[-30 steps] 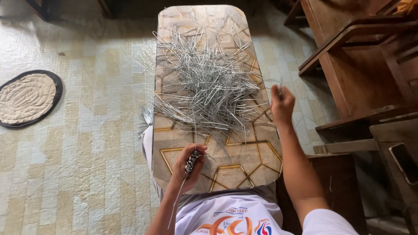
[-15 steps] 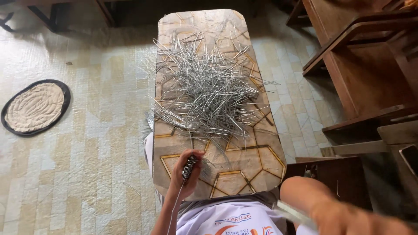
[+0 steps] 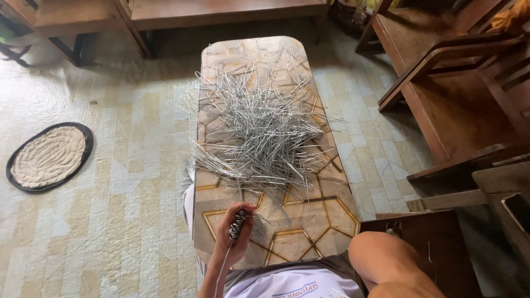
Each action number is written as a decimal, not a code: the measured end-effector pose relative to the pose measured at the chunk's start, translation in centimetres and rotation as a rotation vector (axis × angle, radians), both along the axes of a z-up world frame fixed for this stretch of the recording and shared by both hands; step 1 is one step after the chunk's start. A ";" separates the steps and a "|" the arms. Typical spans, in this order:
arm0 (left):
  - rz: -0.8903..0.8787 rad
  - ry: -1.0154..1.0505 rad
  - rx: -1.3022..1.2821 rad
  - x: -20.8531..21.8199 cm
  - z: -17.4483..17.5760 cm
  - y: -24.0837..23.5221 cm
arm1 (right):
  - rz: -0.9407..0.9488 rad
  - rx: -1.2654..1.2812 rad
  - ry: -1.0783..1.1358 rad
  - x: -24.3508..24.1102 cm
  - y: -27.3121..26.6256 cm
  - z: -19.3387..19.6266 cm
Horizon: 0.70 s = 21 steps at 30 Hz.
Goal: The person sits on the floor and repeatedly picks thin metal wires from a pile on a low table, bends each wire into a loop, and places the finished loops into a growing bundle held in the left hand. The process continues with consistent hand motions and no tools used.
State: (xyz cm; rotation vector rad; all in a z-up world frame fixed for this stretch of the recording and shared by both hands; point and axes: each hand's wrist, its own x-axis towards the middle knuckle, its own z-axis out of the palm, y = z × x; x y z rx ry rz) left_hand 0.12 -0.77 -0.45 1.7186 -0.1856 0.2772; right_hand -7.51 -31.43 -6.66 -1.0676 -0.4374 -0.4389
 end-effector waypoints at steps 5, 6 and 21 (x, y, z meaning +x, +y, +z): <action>-0.004 0.007 -0.013 0.0 -0.2 0.0 | -0.001 -0.079 0.050 19.6 -4.5 -6.1; 0.006 0.024 -0.003 0.0 -0.2 0.0 | -0.003 -0.094 0.060 23.0 -5.1 -6.7; -0.040 0.038 -0.072 0.0 0.4 0.0 | -0.114 -0.471 0.319 19.3 0.4 5.5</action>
